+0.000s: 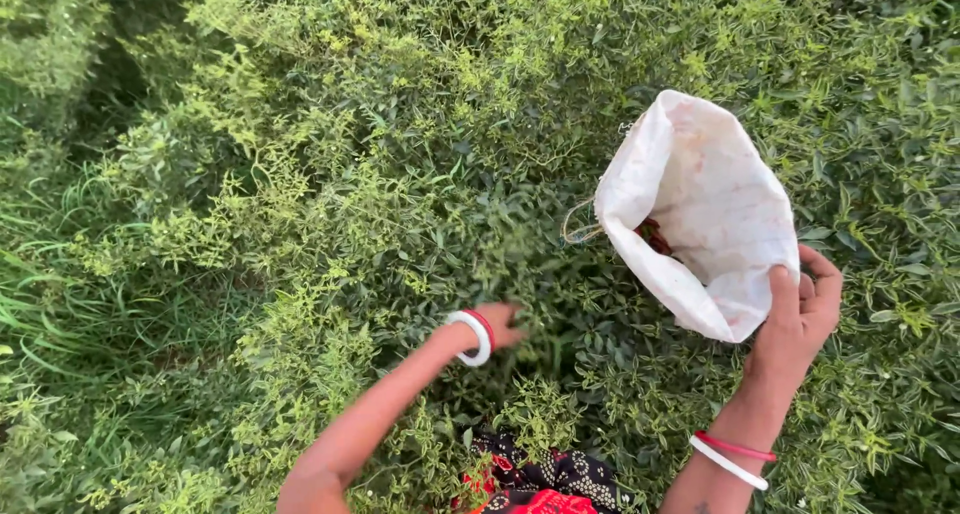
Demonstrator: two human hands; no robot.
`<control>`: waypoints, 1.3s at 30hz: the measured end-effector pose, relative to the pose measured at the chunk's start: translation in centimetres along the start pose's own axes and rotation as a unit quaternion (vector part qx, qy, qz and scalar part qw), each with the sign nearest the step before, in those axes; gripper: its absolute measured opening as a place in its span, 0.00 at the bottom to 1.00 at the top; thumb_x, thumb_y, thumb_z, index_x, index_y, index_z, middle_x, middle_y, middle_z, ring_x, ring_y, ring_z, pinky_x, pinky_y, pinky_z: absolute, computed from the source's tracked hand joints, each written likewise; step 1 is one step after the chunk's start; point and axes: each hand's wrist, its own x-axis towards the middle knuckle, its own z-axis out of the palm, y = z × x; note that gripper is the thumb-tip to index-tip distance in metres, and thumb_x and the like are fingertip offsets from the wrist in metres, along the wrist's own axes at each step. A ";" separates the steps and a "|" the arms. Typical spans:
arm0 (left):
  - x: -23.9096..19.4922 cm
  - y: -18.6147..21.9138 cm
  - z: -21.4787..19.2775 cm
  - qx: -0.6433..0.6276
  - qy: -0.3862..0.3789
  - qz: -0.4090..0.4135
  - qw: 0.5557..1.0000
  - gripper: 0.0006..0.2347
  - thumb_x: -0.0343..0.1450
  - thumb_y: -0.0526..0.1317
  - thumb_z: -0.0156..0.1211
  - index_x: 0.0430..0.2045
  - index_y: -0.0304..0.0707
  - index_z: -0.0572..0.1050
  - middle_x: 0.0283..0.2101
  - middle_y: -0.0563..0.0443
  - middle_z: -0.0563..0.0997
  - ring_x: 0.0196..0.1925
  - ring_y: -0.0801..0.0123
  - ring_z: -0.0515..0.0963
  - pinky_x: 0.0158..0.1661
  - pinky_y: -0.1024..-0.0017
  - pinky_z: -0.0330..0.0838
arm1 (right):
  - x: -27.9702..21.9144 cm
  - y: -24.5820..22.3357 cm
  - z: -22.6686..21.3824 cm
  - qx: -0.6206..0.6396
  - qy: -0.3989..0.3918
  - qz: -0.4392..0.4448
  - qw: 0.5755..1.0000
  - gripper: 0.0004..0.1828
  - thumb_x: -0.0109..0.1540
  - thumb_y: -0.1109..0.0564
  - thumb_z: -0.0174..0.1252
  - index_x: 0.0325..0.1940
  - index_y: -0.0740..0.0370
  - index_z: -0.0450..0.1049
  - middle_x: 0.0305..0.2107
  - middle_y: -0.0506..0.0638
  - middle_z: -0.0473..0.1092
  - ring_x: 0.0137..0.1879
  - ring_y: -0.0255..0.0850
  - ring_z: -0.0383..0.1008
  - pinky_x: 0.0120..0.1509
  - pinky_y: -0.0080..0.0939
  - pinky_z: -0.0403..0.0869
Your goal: Harvesting chili peppers from bushes into a white sack.
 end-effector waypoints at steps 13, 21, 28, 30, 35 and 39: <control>-2.1 -18.9 -2.7 -0.048 0.203 -0.308 0.928 0.32 0.70 0.63 0.56 0.69 0.60 0.57 0.73 0.40 0.55 0.72 0.39 0.57 0.65 0.39 0.56 | 0.4 1.5 -1.1 -0.018 -0.003 -0.020 1.000 0.17 0.73 0.69 0.51 0.67 0.71 0.64 0.53 0.59 0.73 0.56 0.41 0.76 0.62 0.39 0.76; 6.3 -31.2 13.3 0.085 -0.145 -0.122 0.978 0.42 0.62 0.41 0.56 0.75 0.71 0.46 0.79 0.40 0.31 0.77 0.37 0.48 0.70 0.43 0.49 | -0.6 -2.7 3.1 -0.014 -0.002 -0.019 1.000 0.16 0.70 0.65 0.49 0.63 0.69 0.63 0.54 0.59 0.72 0.58 0.42 0.76 0.64 0.41 0.77; 1.3 -27.0 11.5 -0.113 0.031 -0.282 0.952 0.37 0.72 0.64 0.49 0.75 0.50 0.50 0.76 0.27 0.48 0.74 0.33 0.59 0.69 0.45 0.59 | -0.7 -1.8 2.8 0.011 -0.016 -0.026 0.999 0.17 0.71 0.64 0.49 0.65 0.71 0.63 0.56 0.60 0.71 0.59 0.43 0.76 0.64 0.41 0.77; 0.6 -26.0 10.8 -0.112 0.032 -0.283 0.952 0.37 0.72 0.64 0.49 0.75 0.48 0.50 0.76 0.26 0.48 0.73 0.32 0.58 0.68 0.45 0.59 | -0.7 -1.7 2.8 0.026 -0.019 -0.018 0.999 0.17 0.71 0.63 0.49 0.65 0.71 0.63 0.57 0.60 0.71 0.60 0.43 0.76 0.66 0.42 0.78; -3.0 -21.3 4.6 -0.104 0.025 -0.270 0.957 0.35 0.72 0.62 0.51 0.73 0.47 0.54 0.76 0.32 0.51 0.74 0.38 0.59 0.69 0.45 0.59 | -0.9 -1.3 2.3 0.000 -0.014 -0.020 1.000 0.20 0.72 0.65 0.45 0.69 0.73 0.61 0.59 0.66 0.70 0.57 0.47 0.79 0.59 0.43 0.80; -4.1 -21.6 -1.6 -0.148 0.189 -0.247 0.939 0.28 0.73 0.57 0.49 0.67 0.43 0.64 0.70 0.37 0.69 0.69 0.47 0.72 0.68 0.53 0.64 | -0.9 -1.4 2.7 -0.003 -0.018 -0.045 0.999 0.16 0.73 0.68 0.44 0.65 0.74 0.59 0.57 0.68 0.70 0.58 0.48 0.78 0.60 0.44 0.80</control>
